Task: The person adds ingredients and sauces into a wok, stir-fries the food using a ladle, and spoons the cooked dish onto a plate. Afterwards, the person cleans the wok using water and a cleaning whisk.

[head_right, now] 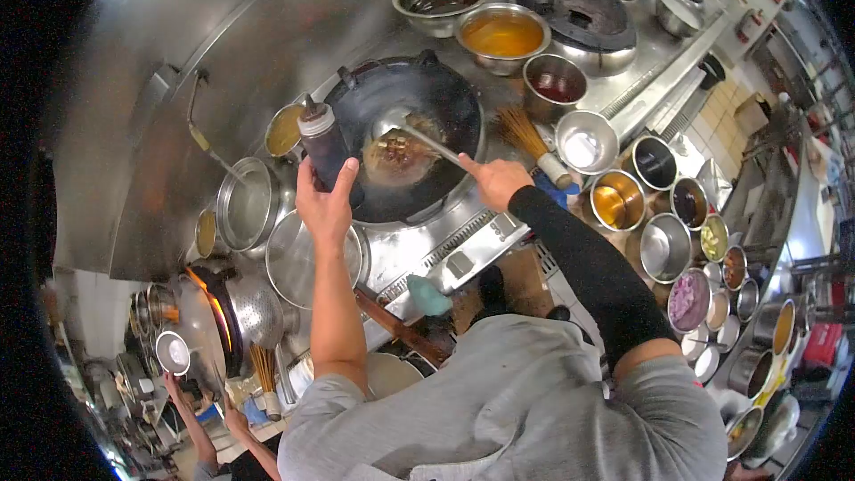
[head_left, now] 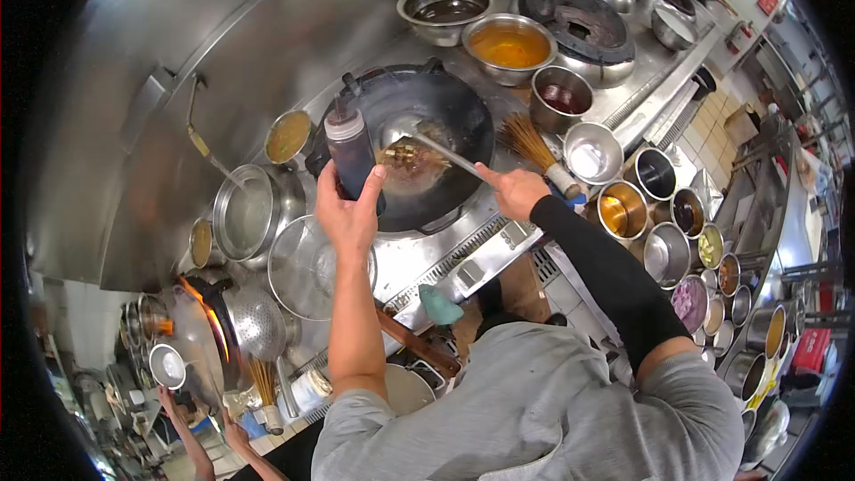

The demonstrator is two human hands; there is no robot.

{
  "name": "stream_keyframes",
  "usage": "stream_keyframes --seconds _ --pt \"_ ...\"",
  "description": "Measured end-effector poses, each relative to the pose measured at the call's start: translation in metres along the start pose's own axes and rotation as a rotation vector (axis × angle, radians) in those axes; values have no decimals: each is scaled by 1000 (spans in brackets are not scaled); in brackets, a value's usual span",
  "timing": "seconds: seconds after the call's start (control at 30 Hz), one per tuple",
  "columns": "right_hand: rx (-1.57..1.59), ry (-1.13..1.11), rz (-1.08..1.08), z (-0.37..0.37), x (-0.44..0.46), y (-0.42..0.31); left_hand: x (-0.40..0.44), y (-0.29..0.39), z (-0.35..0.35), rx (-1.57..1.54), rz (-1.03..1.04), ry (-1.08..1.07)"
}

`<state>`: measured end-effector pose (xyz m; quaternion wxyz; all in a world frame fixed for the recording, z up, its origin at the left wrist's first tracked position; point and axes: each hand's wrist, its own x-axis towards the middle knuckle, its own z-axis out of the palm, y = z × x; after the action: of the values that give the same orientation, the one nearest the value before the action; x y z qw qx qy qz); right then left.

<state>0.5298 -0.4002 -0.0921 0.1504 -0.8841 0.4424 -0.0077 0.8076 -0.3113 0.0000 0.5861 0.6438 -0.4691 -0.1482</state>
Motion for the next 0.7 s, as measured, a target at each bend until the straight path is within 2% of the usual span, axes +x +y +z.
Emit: stream_keyframes --seconds 0.1,0.13,0.2,0.23,0.27,0.3,0.33,0.4,0.5,0.57,0.63,0.7 --pt "-67 73 0 7 -27 18 -19 33 39 -234 41 -92" --pt "18 40 84 4 -43 27 -31 50 61 -339 51 -139" --pt "-83 356 74 -14 -95 42 -50 99 90 -342 136 -232" --pt "146 380 90 -38 -134 50 -62 117 109 -440 154 -269" --pt "293 508 120 -40 -178 71 -81 141 134 -488 162 -333" --pt "364 482 251 -63 -235 79 -104 169 162 -579 135 -413" --pt "453 582 244 -65 -289 100 -127 191 189 -652 178 -508" --pt "565 442 412 -86 -415 123 -191 248 239 -825 159 -682" --pt "705 640 591 -54 -601 141 -312 370 294 -996 248 -949" --pt "729 666 841 -56 -704 122 -392 451 322 -1136 298 -1154" --pt "706 851 952 -14 -779 108 -464 535 333 -1300 342 -1428" --pt "836 981 1034 7 -834 80 -538 627 322 -1439 340 -1656"
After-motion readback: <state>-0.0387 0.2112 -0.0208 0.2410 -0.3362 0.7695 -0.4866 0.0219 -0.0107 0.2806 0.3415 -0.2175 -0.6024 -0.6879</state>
